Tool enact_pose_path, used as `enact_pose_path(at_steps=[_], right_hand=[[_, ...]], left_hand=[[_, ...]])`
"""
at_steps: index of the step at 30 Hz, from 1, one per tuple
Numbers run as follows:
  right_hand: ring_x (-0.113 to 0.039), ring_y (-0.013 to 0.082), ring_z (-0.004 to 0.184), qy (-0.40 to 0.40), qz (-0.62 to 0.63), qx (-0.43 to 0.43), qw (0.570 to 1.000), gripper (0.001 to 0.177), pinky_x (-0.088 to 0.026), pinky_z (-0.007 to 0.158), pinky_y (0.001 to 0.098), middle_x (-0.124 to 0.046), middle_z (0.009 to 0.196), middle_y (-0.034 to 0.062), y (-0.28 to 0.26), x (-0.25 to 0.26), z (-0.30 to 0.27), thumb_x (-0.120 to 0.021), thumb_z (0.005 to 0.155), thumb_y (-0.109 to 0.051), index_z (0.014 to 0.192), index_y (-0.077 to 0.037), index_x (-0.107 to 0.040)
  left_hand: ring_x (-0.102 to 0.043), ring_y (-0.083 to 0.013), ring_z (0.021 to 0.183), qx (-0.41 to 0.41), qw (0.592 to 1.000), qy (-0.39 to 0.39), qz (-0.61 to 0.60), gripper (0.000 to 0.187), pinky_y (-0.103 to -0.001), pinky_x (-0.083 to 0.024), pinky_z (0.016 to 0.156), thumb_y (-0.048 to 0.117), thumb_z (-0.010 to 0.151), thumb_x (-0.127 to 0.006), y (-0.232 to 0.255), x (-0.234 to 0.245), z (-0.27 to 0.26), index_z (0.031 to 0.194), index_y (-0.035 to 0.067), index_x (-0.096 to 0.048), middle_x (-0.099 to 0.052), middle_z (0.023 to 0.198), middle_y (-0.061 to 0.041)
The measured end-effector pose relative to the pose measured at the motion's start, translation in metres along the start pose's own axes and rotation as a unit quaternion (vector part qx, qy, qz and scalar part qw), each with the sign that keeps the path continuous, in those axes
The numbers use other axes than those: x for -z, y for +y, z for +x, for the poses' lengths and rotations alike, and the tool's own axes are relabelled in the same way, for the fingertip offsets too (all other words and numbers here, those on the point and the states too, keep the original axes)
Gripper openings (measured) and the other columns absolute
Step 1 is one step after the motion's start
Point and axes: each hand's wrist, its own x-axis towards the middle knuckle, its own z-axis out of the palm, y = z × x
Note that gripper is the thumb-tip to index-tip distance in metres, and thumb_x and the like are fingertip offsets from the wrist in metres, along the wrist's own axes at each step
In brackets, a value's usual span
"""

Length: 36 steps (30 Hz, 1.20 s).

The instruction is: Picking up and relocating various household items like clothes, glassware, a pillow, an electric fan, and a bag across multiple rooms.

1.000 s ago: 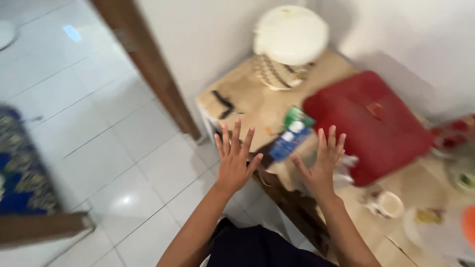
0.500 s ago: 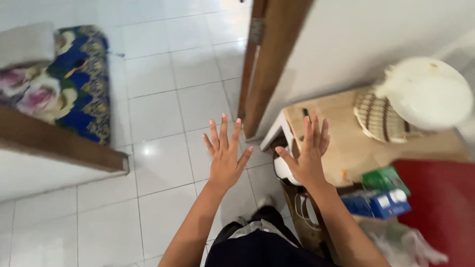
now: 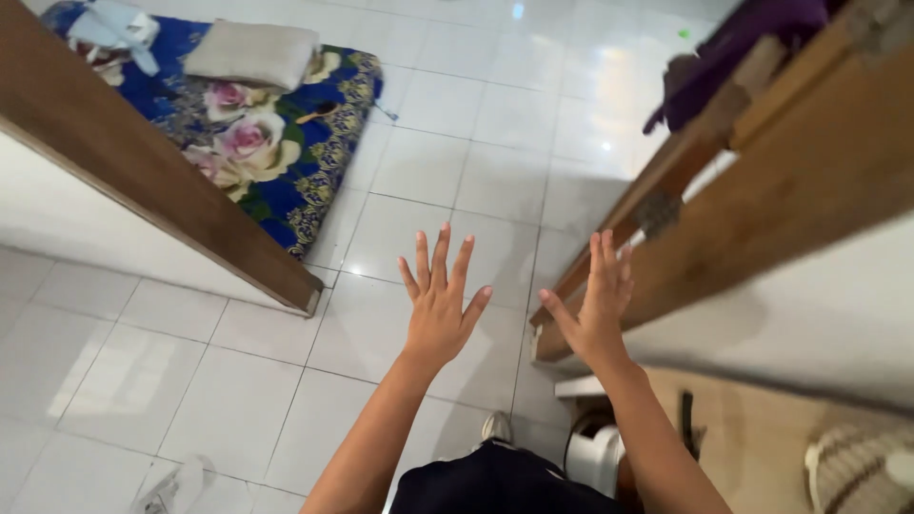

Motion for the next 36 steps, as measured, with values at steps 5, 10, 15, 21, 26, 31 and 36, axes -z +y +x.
enact_pose_path(at_steps=[5,10,15,21,26,31,36], right_hand=[[0.000,0.0449,0.159,-0.028,0.026,0.046,0.998,0.103,-0.004,0.123,0.0662,-0.009,0.174,0.0174,0.013,-0.020,0.079,-0.071,0.090,-0.053,0.165,-0.012,-0.014],[0.001,0.0454,0.159,-0.072,0.057,0.071,0.993,0.102,-0.004,0.122,0.0678,-0.008,0.174,0.0184,0.015,-0.062,0.152,-0.071,0.091,-0.052,0.166,-0.012,-0.013],[0.002,0.0446,0.159,-0.109,0.069,0.041,0.991,0.101,-0.004,0.117,0.0710,-0.007,0.174,0.0167,0.006,-0.109,0.228,-0.070,0.089,-0.053,0.165,-0.016,-0.014],[0.005,0.0435,0.158,-0.130,0.071,0.045,0.988,0.097,-0.005,0.118,0.0701,-0.006,0.174,0.0149,0.008,-0.171,0.344,-0.067,0.091,-0.054,0.166,-0.020,-0.014],[0.009,0.0417,0.157,-0.141,0.046,0.012,0.989,0.099,-0.001,0.116,0.0719,-0.003,0.173,0.0135,0.001,-0.216,0.450,-0.066,0.088,-0.057,0.164,-0.022,-0.013],[0.010,0.0400,0.158,-0.136,0.052,0.001,0.989,0.098,-0.001,0.116,0.0724,-0.003,0.173,0.0109,0.015,-0.250,0.526,-0.066,0.089,-0.058,0.164,-0.023,-0.013],[0.011,0.0392,0.158,-0.154,0.033,-0.023,0.987,0.098,-0.002,0.115,0.0735,-0.003,0.173,0.0093,0.055,-0.281,0.617,-0.066,0.088,-0.057,0.164,-0.025,-0.013]], left_hand=[[0.001,-0.0435,0.159,0.049,0.998,0.029,0.010,0.071,-0.069,0.007,0.119,0.043,0.104,-0.054,-0.017,-0.021,0.042,0.163,0.016,-0.028,-0.012,0.172,-0.014],[0.001,-0.0444,0.158,0.081,0.995,0.050,0.019,0.070,-0.069,0.007,0.119,0.042,0.104,-0.054,-0.052,-0.023,0.081,0.163,0.015,-0.029,-0.013,0.172,-0.015],[-0.001,-0.0432,0.159,0.104,0.989,0.096,0.036,0.069,-0.069,0.006,0.120,0.042,0.102,-0.056,-0.113,-0.027,0.136,0.162,0.016,-0.031,-0.015,0.172,-0.013],[0.002,-0.0447,0.159,0.116,0.988,0.098,0.015,0.068,-0.072,0.007,0.118,0.042,0.103,-0.054,-0.195,-0.026,0.235,0.162,0.016,-0.031,-0.014,0.172,-0.015],[0.003,-0.0444,0.158,0.104,0.990,0.090,0.042,0.069,-0.073,0.006,0.117,0.046,0.104,-0.051,-0.269,-0.025,0.328,0.163,0.017,-0.028,-0.011,0.172,-0.015],[0.005,-0.0437,0.159,0.102,0.991,0.068,0.046,0.068,-0.073,0.006,0.118,0.048,0.105,-0.048,-0.314,-0.032,0.410,0.163,0.018,-0.027,-0.010,0.173,-0.014],[0.006,-0.0442,0.157,0.106,0.992,0.046,0.046,0.070,-0.074,0.007,0.116,0.049,0.104,-0.049,-0.354,-0.067,0.497,0.163,0.018,-0.027,-0.009,0.172,-0.016]])
